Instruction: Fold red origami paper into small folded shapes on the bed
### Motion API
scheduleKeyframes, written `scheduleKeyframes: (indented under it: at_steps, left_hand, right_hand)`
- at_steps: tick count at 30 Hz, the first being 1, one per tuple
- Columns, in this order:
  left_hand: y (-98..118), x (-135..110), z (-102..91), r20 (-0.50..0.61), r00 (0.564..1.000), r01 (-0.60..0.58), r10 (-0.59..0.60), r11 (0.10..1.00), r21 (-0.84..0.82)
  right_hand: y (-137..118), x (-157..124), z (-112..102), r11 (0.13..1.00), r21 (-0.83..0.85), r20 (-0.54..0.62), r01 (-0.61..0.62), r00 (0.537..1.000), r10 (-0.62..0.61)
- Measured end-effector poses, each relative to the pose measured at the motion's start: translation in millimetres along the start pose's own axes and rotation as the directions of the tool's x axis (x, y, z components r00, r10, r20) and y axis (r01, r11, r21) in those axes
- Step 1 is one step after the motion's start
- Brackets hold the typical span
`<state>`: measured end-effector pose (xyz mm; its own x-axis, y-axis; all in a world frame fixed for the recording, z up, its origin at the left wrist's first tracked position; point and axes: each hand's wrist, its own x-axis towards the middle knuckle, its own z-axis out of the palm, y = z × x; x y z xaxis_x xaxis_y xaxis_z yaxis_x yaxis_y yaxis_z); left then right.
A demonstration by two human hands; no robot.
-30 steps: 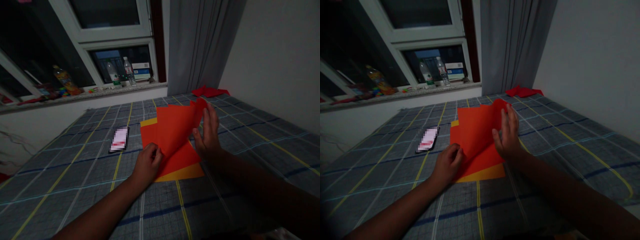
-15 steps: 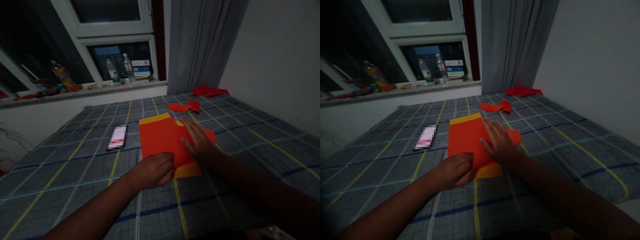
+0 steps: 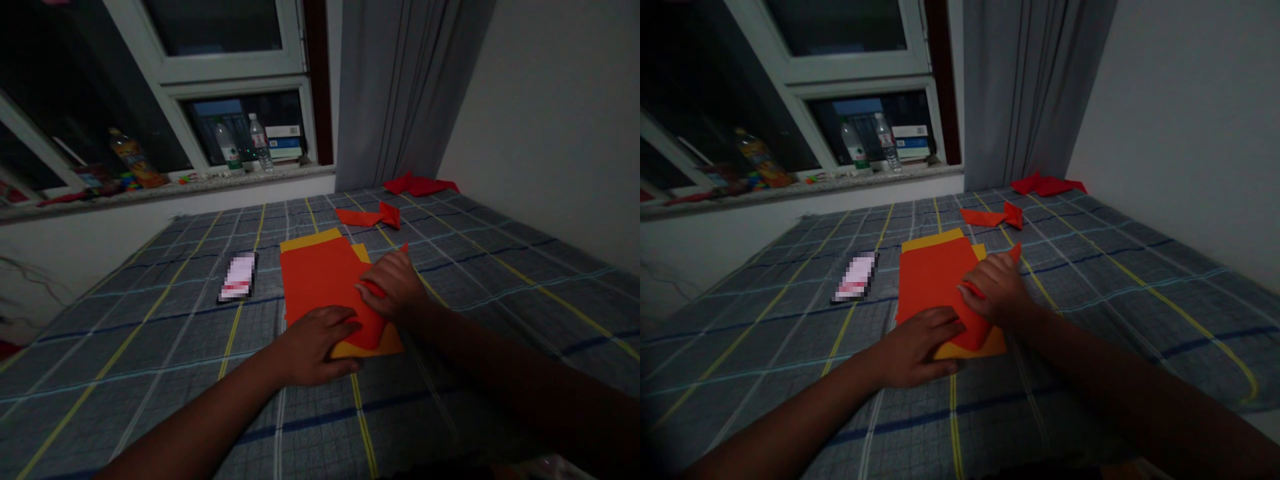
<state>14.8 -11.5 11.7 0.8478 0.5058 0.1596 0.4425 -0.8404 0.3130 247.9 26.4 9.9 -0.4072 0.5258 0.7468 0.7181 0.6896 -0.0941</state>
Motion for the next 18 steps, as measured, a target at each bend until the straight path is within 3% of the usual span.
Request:
scheduleKeyframes:
  at_steps: [5, 10, 14, 18]
  left_hand:
    - [1.0, 1.8, 0.5, -0.033, 0.998, 0.058, -0.061, 0.994, -0.088]
    - [-29.7, -10.8, -17.7, -0.169, 0.944, 0.272, -0.283, 0.958, -0.085]
    - [-58.0, -22.9, -23.3, -0.141, 0.944, 0.312, -0.298, 0.945, 0.096]
    - [-59.0, -21.9, -17.1, -0.114, 0.962, 0.260, -0.246, 0.957, 0.128]
  right_hand:
    - [2.9, 1.8, 0.4, 0.992, 0.127, 0.256, 0.014, 0.966, -0.047]
    - [3.7, 2.0, 0.5, 0.973, 0.232, 0.549, -0.022, 0.828, -0.112]
    - [0.3, -0.4, -0.3, 0.976, 0.218, 0.626, -0.013, 0.769, -0.130]
    - [-5.2, -3.1, -0.9, 0.979, 0.203, 0.643, 0.013, 0.753, -0.143]
